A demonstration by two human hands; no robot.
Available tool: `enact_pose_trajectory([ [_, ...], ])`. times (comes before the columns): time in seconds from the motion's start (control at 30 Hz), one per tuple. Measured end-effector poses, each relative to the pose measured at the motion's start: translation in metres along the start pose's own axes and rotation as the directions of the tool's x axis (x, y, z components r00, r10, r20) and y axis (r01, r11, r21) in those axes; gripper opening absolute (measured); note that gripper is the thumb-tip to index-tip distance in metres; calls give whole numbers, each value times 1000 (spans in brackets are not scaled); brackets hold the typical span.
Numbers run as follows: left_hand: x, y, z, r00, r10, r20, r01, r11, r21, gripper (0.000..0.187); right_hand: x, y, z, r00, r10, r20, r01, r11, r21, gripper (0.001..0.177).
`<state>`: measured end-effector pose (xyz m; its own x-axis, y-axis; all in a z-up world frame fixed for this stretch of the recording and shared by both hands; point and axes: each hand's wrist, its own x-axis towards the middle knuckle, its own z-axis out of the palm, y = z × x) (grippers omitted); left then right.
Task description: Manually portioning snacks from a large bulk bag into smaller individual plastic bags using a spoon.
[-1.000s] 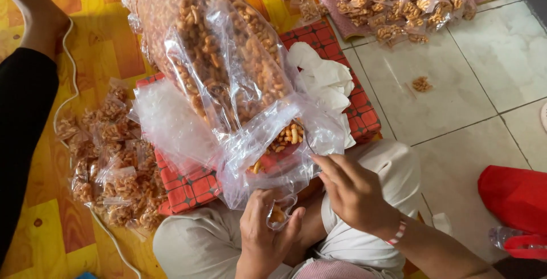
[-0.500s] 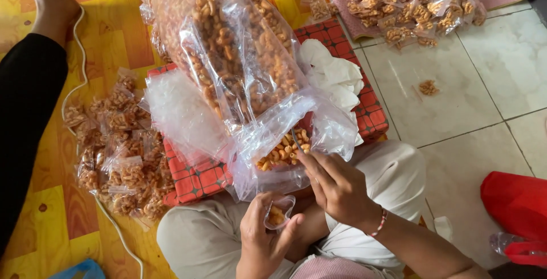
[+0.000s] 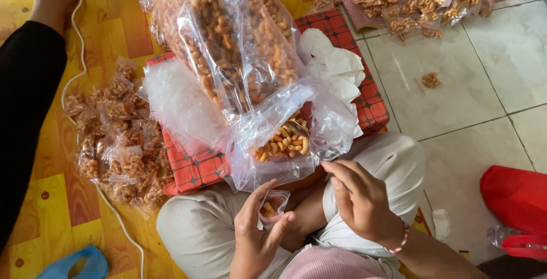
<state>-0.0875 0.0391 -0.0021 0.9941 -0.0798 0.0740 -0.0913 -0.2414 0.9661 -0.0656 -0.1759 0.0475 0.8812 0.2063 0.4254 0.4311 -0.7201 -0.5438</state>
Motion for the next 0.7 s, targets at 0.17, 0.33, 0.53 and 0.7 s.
enact_pose_trajectory([
  [0.17, 3, 1, -2, 1000, -16, 21, 15, 997, 70, 64, -27, 11, 20, 987, 161, -13, -157, 976, 152, 27],
  [0.33, 2, 9, -3, 999, 34, -8, -33, 989, 147, 66, -36, 35, 51, 873, 483, 63, -432, 708, 558, 27],
  [0.53, 0, 7, -5, 999, -24, -36, 29, 991, 133, 66, -34, 43, 44, 755, 647, 109, -495, 453, 742, 28],
  [0.7, 8, 7, 1, 999, 28, -41, -28, 1000, 13, 72, -29, 50, 22, 751, 652, 103, -386, 308, 869, 28],
])
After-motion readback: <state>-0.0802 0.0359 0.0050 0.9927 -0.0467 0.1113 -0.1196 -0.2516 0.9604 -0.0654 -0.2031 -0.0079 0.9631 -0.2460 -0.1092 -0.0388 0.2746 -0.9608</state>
